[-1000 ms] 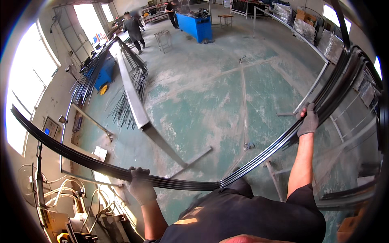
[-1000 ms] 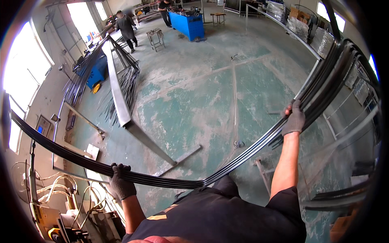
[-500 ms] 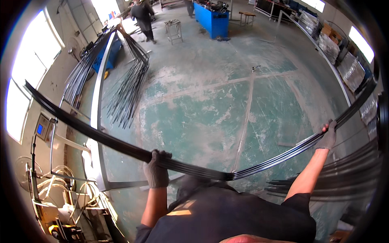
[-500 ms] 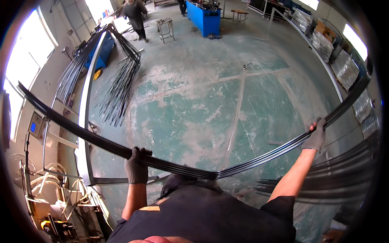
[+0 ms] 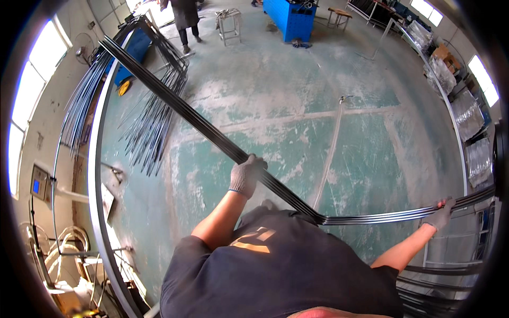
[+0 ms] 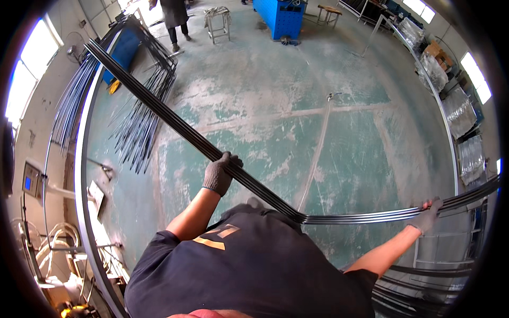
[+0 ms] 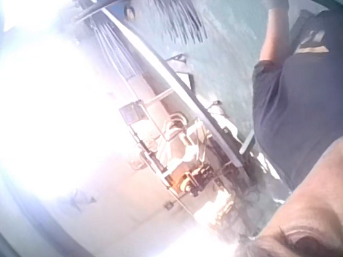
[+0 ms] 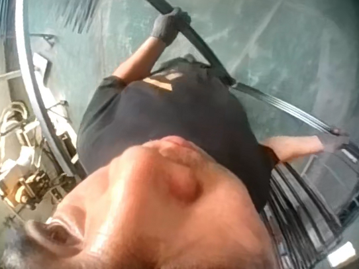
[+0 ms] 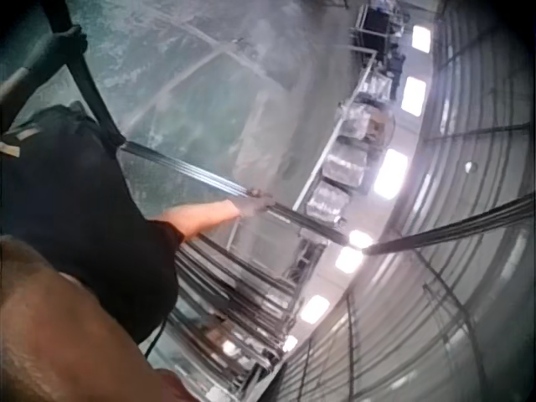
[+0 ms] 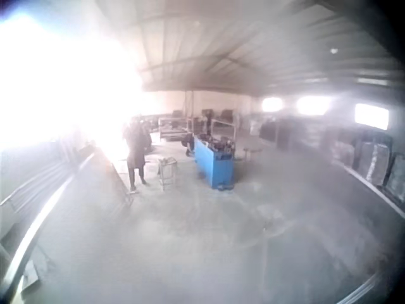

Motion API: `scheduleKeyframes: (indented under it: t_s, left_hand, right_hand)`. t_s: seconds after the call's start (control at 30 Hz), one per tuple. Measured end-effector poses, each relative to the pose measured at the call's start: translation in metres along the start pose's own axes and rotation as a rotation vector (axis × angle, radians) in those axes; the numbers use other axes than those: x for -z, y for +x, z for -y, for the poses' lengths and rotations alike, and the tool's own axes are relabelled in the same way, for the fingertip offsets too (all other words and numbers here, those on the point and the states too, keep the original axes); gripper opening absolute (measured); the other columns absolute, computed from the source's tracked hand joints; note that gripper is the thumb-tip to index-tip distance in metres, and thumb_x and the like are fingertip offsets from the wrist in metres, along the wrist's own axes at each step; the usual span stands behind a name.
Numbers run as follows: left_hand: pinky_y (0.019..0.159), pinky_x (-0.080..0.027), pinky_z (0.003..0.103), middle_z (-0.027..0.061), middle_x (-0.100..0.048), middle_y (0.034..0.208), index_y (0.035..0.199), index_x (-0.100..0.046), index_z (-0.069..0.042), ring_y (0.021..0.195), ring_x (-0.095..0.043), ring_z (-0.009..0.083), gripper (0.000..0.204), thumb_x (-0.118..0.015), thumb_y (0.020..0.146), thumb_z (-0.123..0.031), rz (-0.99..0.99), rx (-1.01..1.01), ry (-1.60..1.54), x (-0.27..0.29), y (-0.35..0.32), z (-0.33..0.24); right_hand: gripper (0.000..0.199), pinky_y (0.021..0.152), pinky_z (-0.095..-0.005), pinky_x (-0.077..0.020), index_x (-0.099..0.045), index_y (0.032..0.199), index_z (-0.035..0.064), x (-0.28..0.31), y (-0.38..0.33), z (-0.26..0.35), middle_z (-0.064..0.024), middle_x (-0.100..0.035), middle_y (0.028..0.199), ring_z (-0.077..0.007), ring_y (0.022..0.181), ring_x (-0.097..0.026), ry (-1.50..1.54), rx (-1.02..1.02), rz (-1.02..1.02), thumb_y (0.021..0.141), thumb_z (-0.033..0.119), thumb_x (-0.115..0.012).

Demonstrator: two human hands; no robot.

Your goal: The person walks through a warehouse and uses a manual bending machine to bend multiple long metal rods into curved shapes. They repeatedly pick up rods, feed them into the machine, and place the bent rods onto a nearby rack.

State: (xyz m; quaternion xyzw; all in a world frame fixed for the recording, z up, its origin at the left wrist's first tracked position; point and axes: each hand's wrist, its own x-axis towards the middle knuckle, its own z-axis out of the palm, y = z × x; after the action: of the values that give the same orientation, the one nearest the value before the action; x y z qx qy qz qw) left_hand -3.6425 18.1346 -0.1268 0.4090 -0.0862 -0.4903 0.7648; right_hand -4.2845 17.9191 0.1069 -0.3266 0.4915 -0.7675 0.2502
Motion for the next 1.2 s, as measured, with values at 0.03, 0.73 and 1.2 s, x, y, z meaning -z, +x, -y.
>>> scheduleKeyframes:
  t_s: [0.03,0.73,1.2]
  left_hand:
    - [0.086,-0.057,0.048,0.0183,-0.067,0.099,0.114,-0.056,0.006,0.092,-0.069,0.0345,0.027,-0.066,0.103,-0.017,0.087,-0.095,0.051,0.021,0.046,0.022]
    - [0.088,-0.054,0.047,0.0115,-0.067,0.091,0.104,-0.061,-0.006,0.086,-0.066,0.0321,0.007,-0.061,0.097,-0.004,-0.527,-0.040,-0.385,0.225,0.425,-0.018]
    - [0.095,-0.050,0.050,0.0094,-0.068,0.094,0.097,-0.060,-0.006,0.095,-0.064,0.0304,0.018,-0.050,0.104,-0.020,-0.990,0.020,-0.915,0.357,0.566,-0.312]
  right_hand:
    - [0.036,0.057,-0.0242,-0.0407,-0.065,0.107,0.0047,-0.022,0.010,-0.007,0.0016,-0.053,0.078,-0.0084,0.066,-0.048,0.013,-0.005,0.020,0.102,0.040,-0.069]
    - [0.047,0.048,-0.0262,-0.0334,-0.054,0.078,0.0100,-0.848,-0.140,-0.209,0.0041,-0.047,0.062,-0.0071,0.052,-0.042,-0.240,0.014,0.578,0.098,0.048,-0.072]
    - [0.044,0.047,-0.0269,-0.0322,-0.056,0.077,0.0124,-1.269,-0.571,-0.266,0.0056,-0.048,0.060,-0.0066,0.051,-0.044,0.092,-0.012,1.260,0.100,0.047,-0.071]
